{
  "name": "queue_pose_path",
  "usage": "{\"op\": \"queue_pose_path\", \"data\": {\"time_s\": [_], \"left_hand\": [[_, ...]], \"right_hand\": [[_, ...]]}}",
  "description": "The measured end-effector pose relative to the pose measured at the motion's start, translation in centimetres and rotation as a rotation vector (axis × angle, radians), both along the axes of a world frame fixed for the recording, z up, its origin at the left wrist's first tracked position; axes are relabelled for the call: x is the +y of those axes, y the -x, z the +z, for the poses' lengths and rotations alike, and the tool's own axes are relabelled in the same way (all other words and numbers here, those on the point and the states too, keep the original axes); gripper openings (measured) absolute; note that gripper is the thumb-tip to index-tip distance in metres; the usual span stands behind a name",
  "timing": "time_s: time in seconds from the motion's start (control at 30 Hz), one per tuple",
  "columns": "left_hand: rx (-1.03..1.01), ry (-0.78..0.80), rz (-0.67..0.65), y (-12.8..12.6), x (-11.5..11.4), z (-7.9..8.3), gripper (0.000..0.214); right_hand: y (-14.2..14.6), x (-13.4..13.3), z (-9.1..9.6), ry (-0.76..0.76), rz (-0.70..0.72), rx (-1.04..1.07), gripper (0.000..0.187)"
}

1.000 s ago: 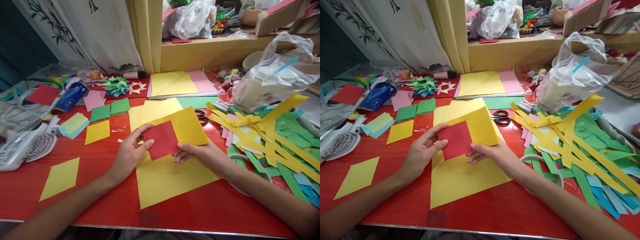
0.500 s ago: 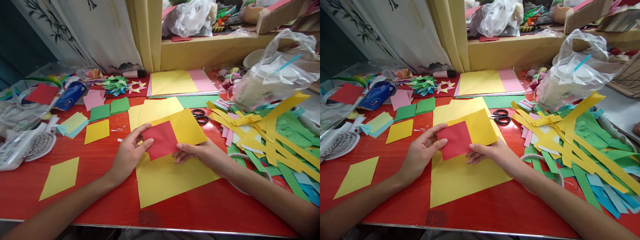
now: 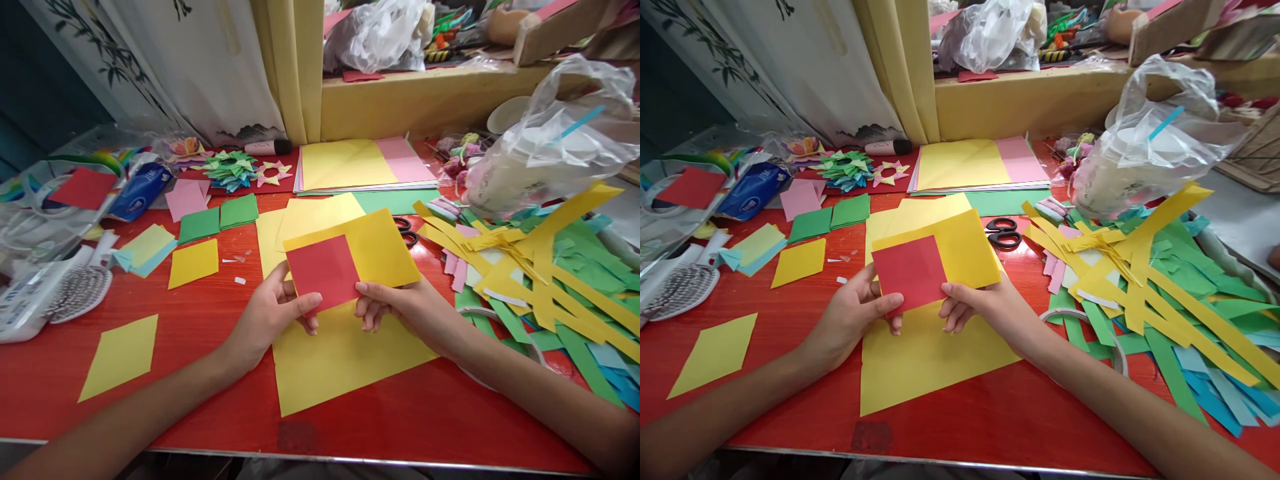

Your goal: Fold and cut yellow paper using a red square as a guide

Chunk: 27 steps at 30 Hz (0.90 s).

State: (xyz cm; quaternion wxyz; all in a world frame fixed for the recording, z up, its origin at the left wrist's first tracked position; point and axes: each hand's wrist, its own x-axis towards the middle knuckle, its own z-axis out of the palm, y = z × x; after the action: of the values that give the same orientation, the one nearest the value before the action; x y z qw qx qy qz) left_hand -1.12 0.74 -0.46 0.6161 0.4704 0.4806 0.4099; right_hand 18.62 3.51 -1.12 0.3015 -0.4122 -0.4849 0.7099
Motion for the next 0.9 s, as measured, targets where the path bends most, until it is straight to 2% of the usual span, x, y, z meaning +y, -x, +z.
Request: {"op": "queue_pose_path", "data": {"time_s": [0.07, 0.13, 0.27, 0.5, 0.73, 0.9], "left_hand": [[0.037, 0.051, -0.037, 0.00, -0.05, -0.14, 0.028], [0.093, 0.074, -0.035, 0.09, -0.04, -0.29, 0.020], [0.148, 0.076, -0.017, 0.26, 0.10, -0.36, 0.021], [0.104, 0.055, -0.009, 0.47, 0.15, -0.31, 0.019], [0.138, 0.061, -0.033, 0.58, 0.19, -0.37, 0.023], [0.140, 0.058, -0.041, 0.62, 0.11, -0.42, 0.023]], "right_hand": [[0.05, -0.03, -0.02, -0.007, -0.005, -0.010, 0.026], [0.10, -0.06, -0.05, -0.016, 0.001, -0.009, 0.025], [0.11, -0.04, -0.07, -0.050, -0.017, -0.027, 0.023], [-0.14, 0.07, 0.43, -0.066, -0.083, -0.133, 0.026], [-0.07, 0.05, -0.04, -0.037, -0.033, -0.075, 0.025], [0.21, -0.09, 0.31, -0.057, 0.038, -0.103, 0.022]]}}
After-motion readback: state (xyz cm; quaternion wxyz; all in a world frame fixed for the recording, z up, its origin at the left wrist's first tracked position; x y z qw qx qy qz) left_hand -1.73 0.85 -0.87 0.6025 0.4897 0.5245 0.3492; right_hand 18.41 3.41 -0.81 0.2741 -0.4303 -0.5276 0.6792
